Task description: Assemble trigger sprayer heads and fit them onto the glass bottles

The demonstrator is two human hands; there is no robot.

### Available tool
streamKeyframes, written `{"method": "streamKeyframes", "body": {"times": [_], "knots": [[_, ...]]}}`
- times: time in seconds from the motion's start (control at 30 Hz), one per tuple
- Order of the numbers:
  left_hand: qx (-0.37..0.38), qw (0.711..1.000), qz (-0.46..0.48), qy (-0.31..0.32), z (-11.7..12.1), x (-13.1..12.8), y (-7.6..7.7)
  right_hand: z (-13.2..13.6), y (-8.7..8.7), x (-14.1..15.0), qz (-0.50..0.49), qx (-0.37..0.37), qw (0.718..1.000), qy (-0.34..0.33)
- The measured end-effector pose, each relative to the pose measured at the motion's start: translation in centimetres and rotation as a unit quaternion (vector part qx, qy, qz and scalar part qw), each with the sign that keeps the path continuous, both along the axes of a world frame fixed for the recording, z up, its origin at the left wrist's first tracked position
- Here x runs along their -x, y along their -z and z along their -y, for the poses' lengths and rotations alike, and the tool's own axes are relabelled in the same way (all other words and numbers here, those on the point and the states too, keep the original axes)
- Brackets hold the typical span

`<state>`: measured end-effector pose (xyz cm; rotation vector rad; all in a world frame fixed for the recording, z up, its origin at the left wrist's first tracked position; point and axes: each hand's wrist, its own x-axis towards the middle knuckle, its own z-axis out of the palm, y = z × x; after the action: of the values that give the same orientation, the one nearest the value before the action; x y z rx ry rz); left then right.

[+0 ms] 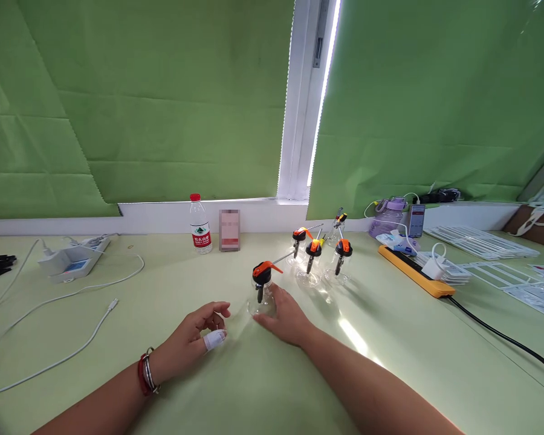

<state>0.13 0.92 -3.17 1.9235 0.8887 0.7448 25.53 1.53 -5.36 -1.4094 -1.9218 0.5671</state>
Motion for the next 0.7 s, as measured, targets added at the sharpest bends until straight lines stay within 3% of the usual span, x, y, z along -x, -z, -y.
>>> {"method": "streamKeyframes", "body": {"times": [0.2, 0.37, 0.57, 0.7], "knots": [[0.024, 0.999, -0.021, 0.006, -0.1, 0.1, 0.3, -3.7, 1.2, -1.8, -0.009, 0.018, 0.999, 0.042], [0.032, 0.999, -0.025, 0.002, -0.5, 0.3, 0.7, -5.2, 1.7, -2.4, -0.002, 0.022, 0.998, 0.06], [0.021, 0.999, -0.025, 0.0, -0.7, 0.1, 0.8, -5.2, 1.4, -2.0, 0.015, 0.03, 0.997, 0.076], [-0.014, 0.999, -0.001, -0.036, -0.9, -0.2, 0.8, -3.6, 1.0, 0.3, 0.053, 0.016, 0.997, 0.06]]}}
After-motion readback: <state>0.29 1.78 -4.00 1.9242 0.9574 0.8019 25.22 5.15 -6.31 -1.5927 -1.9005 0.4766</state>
